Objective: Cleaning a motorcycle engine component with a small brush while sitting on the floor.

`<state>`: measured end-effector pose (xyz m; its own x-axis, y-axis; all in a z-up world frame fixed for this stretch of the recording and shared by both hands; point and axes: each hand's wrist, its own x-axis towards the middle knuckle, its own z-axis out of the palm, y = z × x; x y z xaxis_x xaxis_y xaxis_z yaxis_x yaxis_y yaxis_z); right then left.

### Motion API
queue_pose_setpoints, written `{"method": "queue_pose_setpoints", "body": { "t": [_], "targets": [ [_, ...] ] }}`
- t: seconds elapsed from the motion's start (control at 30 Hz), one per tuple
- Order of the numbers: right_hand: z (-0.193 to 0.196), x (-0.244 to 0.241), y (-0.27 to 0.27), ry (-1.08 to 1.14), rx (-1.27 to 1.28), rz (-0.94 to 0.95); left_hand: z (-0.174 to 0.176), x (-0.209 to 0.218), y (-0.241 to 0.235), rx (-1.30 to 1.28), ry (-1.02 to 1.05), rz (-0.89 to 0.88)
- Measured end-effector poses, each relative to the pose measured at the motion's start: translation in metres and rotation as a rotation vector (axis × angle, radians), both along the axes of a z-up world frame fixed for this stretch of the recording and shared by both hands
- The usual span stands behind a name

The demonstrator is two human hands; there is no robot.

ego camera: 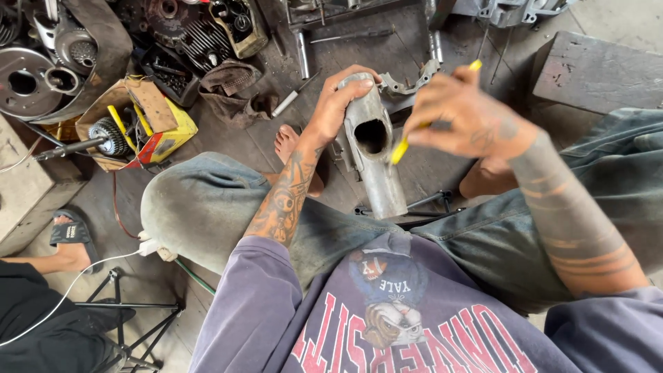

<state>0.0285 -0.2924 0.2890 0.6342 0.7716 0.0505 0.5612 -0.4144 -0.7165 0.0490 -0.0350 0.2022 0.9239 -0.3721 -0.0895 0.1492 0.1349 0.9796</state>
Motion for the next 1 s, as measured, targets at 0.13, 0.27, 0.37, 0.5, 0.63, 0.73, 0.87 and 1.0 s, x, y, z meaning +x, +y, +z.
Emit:
{"method": "queue_pose_setpoints", "body": {
  "t": [0.13,0.27,0.37,0.5,0.63,0.73,0.87,1.0],
  "targets": [
    [-0.005,0.008,-0.010,-0.162,-0.035,-0.115,-0.001,0.004,-0.001,0.004,-0.030,0.003],
    [-0.004,0.003,0.003,-0.018,-0.003,0.000,-0.004,0.007,0.000,-0.017,-0.025,0.019],
    [-0.023,0.021,-0.020,-0.362,-0.149,-0.165,0.000,0.008,0.002,0.012,-0.028,0.021],
    [-0.009,0.014,-0.005,-0.116,0.000,-0.077,-0.004,0.011,0.004,-0.021,-0.022,0.019],
    [-0.022,0.017,-0.012,-0.183,-0.079,-0.068,-0.004,0.010,0.006,0.000,-0.027,0.008],
    [-0.001,0.010,-0.004,-0.243,-0.085,-0.099,-0.002,0.011,0.004,-0.007,-0.021,0.015],
    [-0.013,0.015,-0.004,-0.234,-0.101,-0.112,-0.005,0.011,0.005,-0.019,-0.030,0.023],
    [-0.026,0.019,-0.027,-0.440,-0.252,-0.317,-0.003,0.012,0.003,0.019,-0.055,0.037]
  ]
}}
